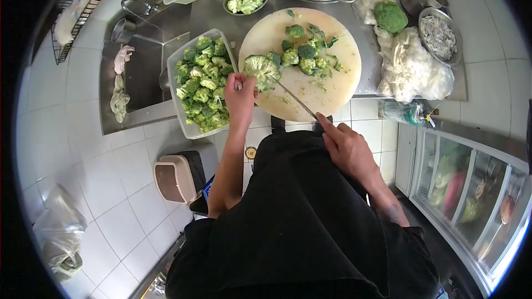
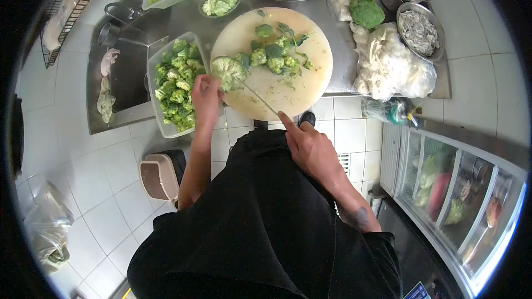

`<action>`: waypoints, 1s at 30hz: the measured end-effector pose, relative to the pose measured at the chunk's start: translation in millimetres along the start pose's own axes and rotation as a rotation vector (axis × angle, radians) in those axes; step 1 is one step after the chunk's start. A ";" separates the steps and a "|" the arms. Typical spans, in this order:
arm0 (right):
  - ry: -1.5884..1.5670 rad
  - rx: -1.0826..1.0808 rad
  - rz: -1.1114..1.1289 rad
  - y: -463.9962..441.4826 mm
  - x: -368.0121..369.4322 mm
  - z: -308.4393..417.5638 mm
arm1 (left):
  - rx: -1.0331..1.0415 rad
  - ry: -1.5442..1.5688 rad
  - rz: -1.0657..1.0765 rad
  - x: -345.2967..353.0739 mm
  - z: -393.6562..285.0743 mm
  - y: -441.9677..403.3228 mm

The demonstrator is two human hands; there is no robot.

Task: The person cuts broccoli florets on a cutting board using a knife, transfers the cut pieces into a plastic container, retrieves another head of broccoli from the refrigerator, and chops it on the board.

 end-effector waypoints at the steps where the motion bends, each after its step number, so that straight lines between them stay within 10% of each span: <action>1: 0.019 -0.001 -0.018 -1.7 -1.2 1.2 | 0.002 0.001 -0.002 -0.4 -4.1 -0.4; 13: -0.084 0.038 -0.104 -14.7 -19.3 2.7 | -0.035 -0.088 0.053 -2.5 -13.4 8.2; 24: -0.250 0.206 0.024 -3.9 -21.8 -13.1 | 0.615 -0.475 -0.046 2.3 -23.8 15.2; 30: -0.164 0.288 -0.124 7.9 -32.3 -29.6 | 0.467 -0.615 0.099 -8.0 -8.9 4.8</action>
Point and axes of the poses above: each hand's wrist, its own y-axis away from the middle knuckle, its own x-axis out of the palm, z = x × y, the point moved 1 cm from there along -y, towards the middle knuckle, and after that the axes turned 11 degrees about -y, right-handed, at the moved point
